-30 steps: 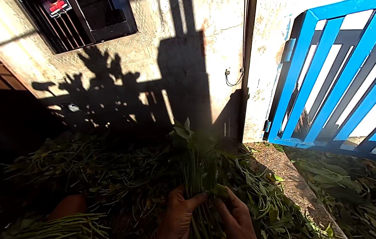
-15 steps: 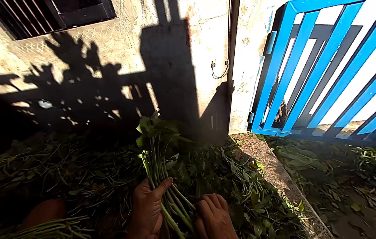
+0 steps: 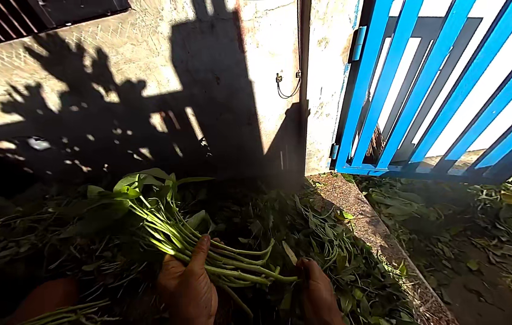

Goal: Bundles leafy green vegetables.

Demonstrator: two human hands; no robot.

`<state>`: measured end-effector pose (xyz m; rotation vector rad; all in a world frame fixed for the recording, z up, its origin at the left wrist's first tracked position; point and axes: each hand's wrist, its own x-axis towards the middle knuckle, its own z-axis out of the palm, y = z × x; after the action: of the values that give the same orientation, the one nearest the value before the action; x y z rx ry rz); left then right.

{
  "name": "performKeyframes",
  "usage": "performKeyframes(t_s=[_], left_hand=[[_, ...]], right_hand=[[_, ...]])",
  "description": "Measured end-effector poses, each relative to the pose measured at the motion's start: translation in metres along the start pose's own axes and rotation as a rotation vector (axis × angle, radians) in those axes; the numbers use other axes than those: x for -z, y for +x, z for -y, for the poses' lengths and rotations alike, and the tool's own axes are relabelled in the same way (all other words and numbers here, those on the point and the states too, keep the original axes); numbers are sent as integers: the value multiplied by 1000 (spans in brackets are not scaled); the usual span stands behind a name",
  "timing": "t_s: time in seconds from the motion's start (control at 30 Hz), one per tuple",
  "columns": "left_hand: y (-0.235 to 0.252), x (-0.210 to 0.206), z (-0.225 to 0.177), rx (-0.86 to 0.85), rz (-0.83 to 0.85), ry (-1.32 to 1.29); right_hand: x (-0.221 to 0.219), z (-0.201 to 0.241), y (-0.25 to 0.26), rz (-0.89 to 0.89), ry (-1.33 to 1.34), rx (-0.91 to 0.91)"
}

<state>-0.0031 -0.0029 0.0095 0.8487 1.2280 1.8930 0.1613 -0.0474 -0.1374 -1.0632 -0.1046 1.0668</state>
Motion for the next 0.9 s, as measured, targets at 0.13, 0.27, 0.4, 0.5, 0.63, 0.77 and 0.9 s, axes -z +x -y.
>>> performKeyframes(t_s=[0.13, 0.27, 0.4, 0.5, 0.63, 0.77, 0.9], left_hand=[[33, 11, -14, -160, -13, 13], [34, 13, -18, -48, 2, 44], [26, 8, -21, 140, 44, 70], [27, 8, -20, 198, 83, 59], [28, 6, -21, 214, 96, 64], [27, 5, -19, 234, 90, 79], [27, 3, -17, 247, 81, 62]], right_hand=[[85, -6, 51, 250, -764, -22], [127, -4, 89, 416, -1671, -136], [132, -23, 151, -71, -1392, -139], [141, -43, 189, -305, -1073, -282], [128, -34, 209, -326, -1125, -128], [70, -10, 139, -257, -1313, 656], [52, -14, 58, -5, -1199, 1031]])
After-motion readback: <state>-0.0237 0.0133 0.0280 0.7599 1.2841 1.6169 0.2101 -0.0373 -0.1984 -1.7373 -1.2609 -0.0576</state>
